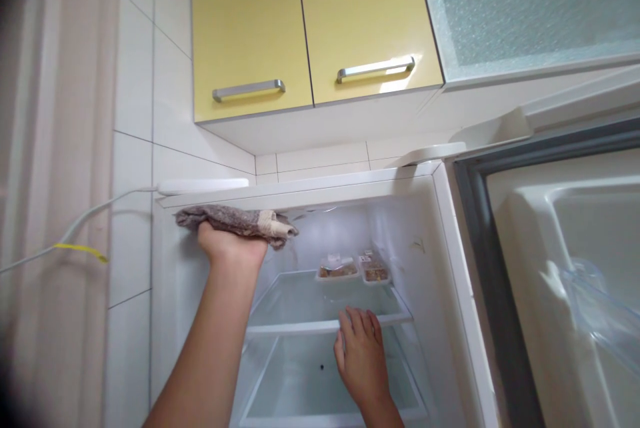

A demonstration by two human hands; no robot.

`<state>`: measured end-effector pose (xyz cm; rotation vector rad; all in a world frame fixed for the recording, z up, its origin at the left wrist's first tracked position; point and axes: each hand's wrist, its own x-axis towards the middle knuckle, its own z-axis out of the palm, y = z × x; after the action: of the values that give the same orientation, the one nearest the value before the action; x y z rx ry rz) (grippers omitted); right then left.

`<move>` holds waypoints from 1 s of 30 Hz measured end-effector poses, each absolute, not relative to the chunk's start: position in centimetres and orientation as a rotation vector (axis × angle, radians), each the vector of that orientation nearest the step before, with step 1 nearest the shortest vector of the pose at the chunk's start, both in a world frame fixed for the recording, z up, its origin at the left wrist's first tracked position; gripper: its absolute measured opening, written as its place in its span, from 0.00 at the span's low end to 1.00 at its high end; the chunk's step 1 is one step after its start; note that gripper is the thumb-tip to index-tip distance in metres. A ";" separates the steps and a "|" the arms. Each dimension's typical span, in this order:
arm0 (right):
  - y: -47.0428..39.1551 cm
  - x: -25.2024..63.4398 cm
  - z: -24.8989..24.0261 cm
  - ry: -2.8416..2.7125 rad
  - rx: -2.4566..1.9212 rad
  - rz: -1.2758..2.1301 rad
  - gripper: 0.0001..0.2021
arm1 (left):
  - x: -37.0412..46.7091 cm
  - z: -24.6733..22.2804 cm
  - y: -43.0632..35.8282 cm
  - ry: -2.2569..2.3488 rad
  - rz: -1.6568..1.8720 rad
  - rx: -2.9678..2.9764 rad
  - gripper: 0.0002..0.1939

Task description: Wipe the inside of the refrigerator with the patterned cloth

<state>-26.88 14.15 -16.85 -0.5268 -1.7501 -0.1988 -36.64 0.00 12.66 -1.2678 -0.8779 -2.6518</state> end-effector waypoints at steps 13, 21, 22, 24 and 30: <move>15.2 -27.4 -17.6 -1.666 -0.458 -0.258 0.16 | -45.3 13.4 8.3 -1.330 -2.392 -1.488 0.36; 16.2 -28.0 -18.1 -1.610 -0.421 -0.295 0.18 | -50.3 12.3 16.0 -0.550 -3.090 -1.218 0.38; 16.3 -28.1 -18.1 -1.594 -0.406 -0.307 0.18 | -50.8 12.1 16.7 -0.501 -3.120 -1.197 0.38; 16.5 -28.3 -18.3 -1.573 -0.374 -0.325 0.18 | -51.6 11.9 17.6 -0.380 -3.189 -1.152 0.38; 17.6 -28.5 -19.2 -1.603 -0.364 -0.350 0.19 | -52.1 11.4 18.5 -0.085 -3.334 -1.051 0.34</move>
<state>-28.45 17.63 -19.23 -0.3645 -1.6029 -0.3503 -52.08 18.45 11.40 -1.0507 -0.0849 -3.3336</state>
